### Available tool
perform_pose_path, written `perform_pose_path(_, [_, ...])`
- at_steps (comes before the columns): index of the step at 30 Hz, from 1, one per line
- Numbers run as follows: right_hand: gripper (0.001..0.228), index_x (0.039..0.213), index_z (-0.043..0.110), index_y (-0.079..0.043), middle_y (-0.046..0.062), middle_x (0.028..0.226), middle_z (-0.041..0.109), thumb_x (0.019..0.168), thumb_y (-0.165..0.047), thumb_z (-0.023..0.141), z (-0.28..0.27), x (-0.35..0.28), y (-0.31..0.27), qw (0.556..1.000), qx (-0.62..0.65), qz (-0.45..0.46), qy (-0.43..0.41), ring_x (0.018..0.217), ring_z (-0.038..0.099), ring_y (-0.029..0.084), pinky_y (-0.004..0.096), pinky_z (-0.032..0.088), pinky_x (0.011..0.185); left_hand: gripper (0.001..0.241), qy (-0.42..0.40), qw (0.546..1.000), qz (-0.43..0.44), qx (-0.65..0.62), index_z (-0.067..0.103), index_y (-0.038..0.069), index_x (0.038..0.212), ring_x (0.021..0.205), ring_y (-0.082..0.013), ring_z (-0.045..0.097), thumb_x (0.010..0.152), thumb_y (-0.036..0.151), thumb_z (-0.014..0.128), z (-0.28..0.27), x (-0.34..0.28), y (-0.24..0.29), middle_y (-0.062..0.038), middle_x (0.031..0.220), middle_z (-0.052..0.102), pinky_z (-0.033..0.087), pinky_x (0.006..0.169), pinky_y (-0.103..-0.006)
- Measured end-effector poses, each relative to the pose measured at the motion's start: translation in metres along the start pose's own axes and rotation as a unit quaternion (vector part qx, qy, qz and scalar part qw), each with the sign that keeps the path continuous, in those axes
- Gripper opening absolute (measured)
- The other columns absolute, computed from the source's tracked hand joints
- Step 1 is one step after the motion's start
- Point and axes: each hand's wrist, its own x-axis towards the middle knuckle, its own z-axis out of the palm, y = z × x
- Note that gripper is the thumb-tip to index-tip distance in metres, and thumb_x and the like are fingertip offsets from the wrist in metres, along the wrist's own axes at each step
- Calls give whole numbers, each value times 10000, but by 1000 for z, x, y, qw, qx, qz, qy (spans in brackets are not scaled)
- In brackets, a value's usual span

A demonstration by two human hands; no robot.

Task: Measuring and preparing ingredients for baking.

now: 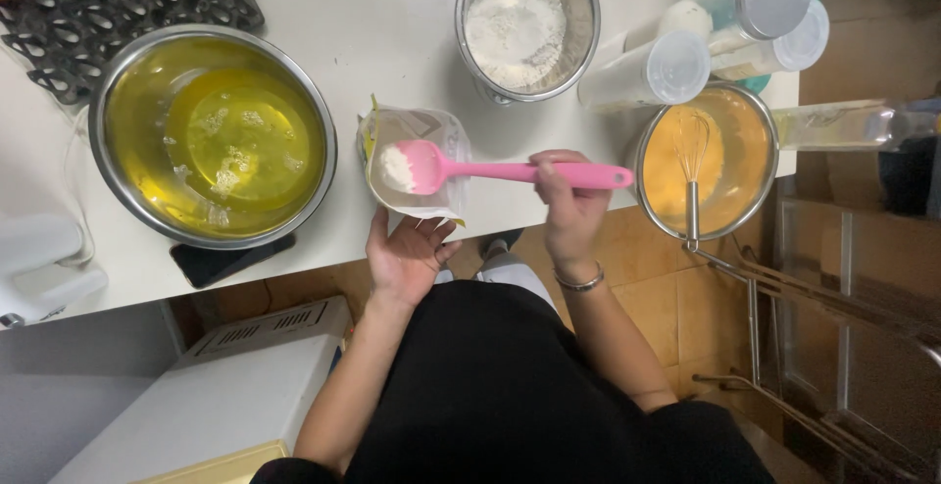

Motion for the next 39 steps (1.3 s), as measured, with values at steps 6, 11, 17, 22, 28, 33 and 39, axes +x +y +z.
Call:
perform_pose_path(6, [119, 1023, 689, 49, 38, 786, 603, 1026, -52, 626, -19, 4, 5, 996, 76, -22, 31, 640, 480, 76, 234, 363, 574, 721, 2, 1000, -6, -3, 549, 2, 1368, 1119, -361, 669, 1024, 614, 384, 1, 0, 0, -190, 1262, 668, 570, 917, -571])
perform_pose_path(11, [100, 1006, 667, 48, 49, 792, 615, 1012, -34, 610, -21, 3, 2, 993, 103, -44, 38, 609, 448, 69, 237, 344, 549, 697, 14, 1000, -5, 5, 569, 9, 1311, 1097, -348, 672, 1019, 622, 411, 7, -1, 1, -187, 1230, 681, 569, 906, -561])
perform_pose_path(17, [85, 996, 655, 44, 74, 886, 656, 1004, -22, 602, -21, 2, -6, 995, 79, -41, 53, 638, 478, 70, 236, 352, 542, 653, 28, 999, -6, 20, 613, 29, 1239, 1075, -333, 677, 1005, 612, 435, 8, -2, 1, -170, 1169, 695, 573, 899, -537])
perform_pose_path(22, [96, 1012, 689, 52, 35, 788, 586, 1045, -11, 625, -32, -2, 12, 993, 90, -49, 56, 620, 453, 57, 217, 327, 552, 617, 26, 999, -1, 25, 612, 34, 1178, 1088, -332, 674, 1016, 604, 438, 4, -1, 0, -165, 1160, 698, 570, 908, -535])
perform_pose_path(28, [76, 982, 664, 28, 76, 879, 653, 1014, -18, 613, -27, 1, -1, 992, 95, -47, 74, 626, 477, 62, 223, 341, 530, 620, 39, 999, -4, 28, 619, 40, 1157, 1082, -320, 668, 1006, 611, 432, 3, 0, 0, -128, 1122, 696, 567, 900, -531])
perform_pose_path(33, [102, 972, 662, 32, 59, 849, 625, 1020, -33, 600, -27, 3, -1, 990, 107, -44, 82, 609, 451, 60, 227, 316, 519, 609, 30, 999, 0, 19, 612, 45, 1155, 1085, -325, 668, 1008, 610, 437, 1, 1, 0, -128, 1126, 694, 568, 912, -540])
perform_pose_path(39, [133, 978, 650, 34, 4, 732, 514, 1039, -61, 579, -33, 9, 7, 980, 184, -3, 81, 571, 363, 62, 249, 276, 509, 627, 47, 999, 7, 25, 602, 22, 1173, 1071, -320, 670, 1002, 603, 442, 5, 1, 1, -125, 1092, 697, 568, 901, -530])
